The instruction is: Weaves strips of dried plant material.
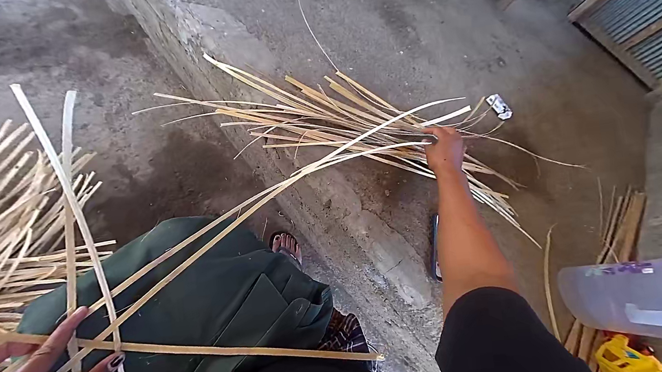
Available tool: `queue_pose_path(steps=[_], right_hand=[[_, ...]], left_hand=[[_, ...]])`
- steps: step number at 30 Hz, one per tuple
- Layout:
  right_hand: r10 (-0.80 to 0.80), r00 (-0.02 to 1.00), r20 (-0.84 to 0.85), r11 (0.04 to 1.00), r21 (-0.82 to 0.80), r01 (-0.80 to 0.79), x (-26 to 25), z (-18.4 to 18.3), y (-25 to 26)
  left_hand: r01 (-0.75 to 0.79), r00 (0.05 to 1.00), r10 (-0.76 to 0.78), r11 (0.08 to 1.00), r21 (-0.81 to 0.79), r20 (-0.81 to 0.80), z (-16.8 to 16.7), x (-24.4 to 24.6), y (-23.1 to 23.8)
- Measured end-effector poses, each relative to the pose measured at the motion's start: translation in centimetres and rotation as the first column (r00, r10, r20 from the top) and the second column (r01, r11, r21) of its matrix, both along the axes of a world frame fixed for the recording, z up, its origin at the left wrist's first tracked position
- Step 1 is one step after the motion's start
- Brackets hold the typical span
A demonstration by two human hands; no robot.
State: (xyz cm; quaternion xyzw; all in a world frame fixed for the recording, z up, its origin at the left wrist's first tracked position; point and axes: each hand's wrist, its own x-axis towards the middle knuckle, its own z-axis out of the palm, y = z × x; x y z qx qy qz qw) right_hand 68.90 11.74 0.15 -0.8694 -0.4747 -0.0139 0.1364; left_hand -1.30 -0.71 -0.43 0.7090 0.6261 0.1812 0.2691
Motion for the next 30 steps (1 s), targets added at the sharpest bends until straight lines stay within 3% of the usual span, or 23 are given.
queue_pose_path(steps=[3, 9, 14, 18, 23, 27, 30], right_hand=[[0.12, 0.992, -0.033, 0.991, -0.058, -0.121, 0.8, -1.1, 1.0], [0.077, 0.986, -0.15, 0.979, -0.176, -0.103, 0.9, 0.0, 2.2], [0.214, 0.918, -0.333, 0.97, -0.035, -0.239, 3.0, 2.0, 3.1], [0.275, 0.909, -0.315, 0.961, 0.077, -0.264, 3.6, 4.3, 3.6], [0.158, 0.987, 0.004, 0.987, 0.031, -0.158, 2.8, 7.4, 3.8], [0.034, 0.999, 0.015, 0.999, -0.001, -0.034, 3.4, 6.6, 3.9], [-0.127, 0.992, -0.008, 0.985, 0.117, 0.127, 3.2, 6.2, 2.9]], left_hand=[[-0.002, 1.0, 0.002, 1.0, -0.002, 0.006, 0.0, 0.1, 0.0], [0.0, 1.0, 0.0, 1.0, -0.001, 0.007, 0.2, 0.2, -0.1], [-0.008, 1.0, 0.008, 1.0, -0.019, -0.01, 0.3, 0.1, -0.1], [-0.004, 1.0, 0.004, 1.0, -0.029, -0.009, 0.4, 0.4, 0.1], [-0.006, 1.0, 0.006, 1.0, -0.021, 0.0, 0.3, 0.3, 0.0], [-0.012, 1.0, 0.012, 1.0, -0.011, -0.001, 0.2, 0.2, -0.2], [-0.015, 1.0, 0.015, 1.0, -0.003, 0.0, 0.3, 0.4, -0.3]])
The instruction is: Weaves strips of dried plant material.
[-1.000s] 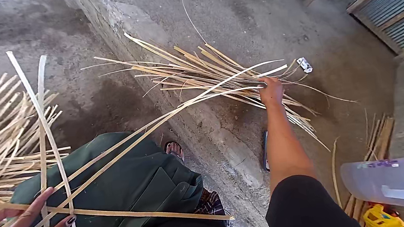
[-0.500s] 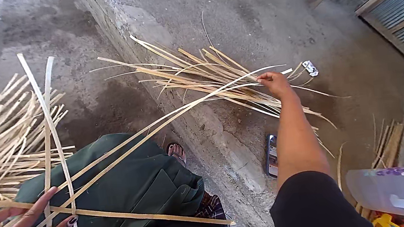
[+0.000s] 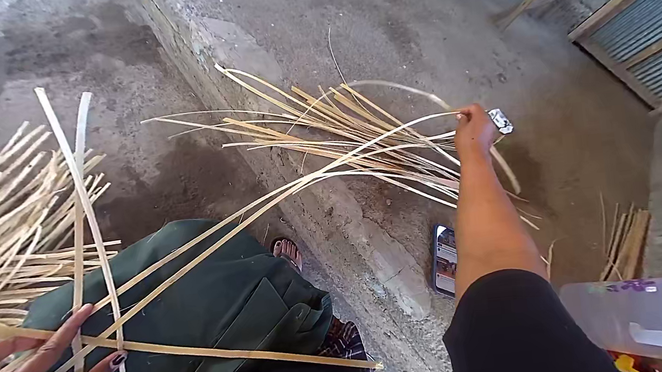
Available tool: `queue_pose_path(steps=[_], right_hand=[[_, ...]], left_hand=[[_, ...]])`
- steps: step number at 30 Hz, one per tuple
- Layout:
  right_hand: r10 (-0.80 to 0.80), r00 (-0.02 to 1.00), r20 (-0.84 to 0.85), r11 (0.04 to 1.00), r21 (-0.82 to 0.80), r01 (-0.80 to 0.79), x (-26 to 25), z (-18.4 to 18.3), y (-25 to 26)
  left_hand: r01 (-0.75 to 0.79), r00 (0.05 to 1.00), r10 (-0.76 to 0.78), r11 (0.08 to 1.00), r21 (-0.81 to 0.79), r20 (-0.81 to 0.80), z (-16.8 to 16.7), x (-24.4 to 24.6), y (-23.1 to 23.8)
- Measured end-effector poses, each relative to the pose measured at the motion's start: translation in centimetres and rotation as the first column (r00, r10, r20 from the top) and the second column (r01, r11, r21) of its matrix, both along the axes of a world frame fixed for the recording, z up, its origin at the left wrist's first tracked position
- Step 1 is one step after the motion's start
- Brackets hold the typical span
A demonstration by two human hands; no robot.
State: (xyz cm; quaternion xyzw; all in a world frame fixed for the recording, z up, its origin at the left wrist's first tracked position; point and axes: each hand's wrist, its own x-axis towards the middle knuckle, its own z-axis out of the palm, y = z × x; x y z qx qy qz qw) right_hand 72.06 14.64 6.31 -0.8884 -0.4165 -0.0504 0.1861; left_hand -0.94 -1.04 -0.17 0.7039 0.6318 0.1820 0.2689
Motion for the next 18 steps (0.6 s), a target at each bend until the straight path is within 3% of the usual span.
queue_pose_path(steps=[5, 9, 12, 18], right_hand=[[0.032, 0.988, -0.154, 0.974, 0.228, 0.004, 1.0, -0.4, -1.3], [0.164, 0.924, -0.347, 0.984, 0.126, -0.127, 2.4, -0.9, -2.1], [0.176, 0.876, -0.449, 0.983, 0.031, -0.182, 2.3, -1.7, -2.6], [0.199, 0.859, -0.471, 0.977, 0.032, -0.208, 1.7, -3.0, -3.7]], left_hand=[[-0.005, 1.0, 0.005, 1.0, 0.01, 0.019, -0.2, -0.2, 0.1], [0.021, 1.0, -0.021, 1.0, 0.001, 0.019, 0.1, -0.1, 0.5], [0.027, 0.999, -0.027, 1.0, 0.008, 0.02, 0.3, 0.2, 0.6], [0.015, 1.0, -0.015, 1.0, 0.024, 0.003, -0.1, -0.4, 0.4]])
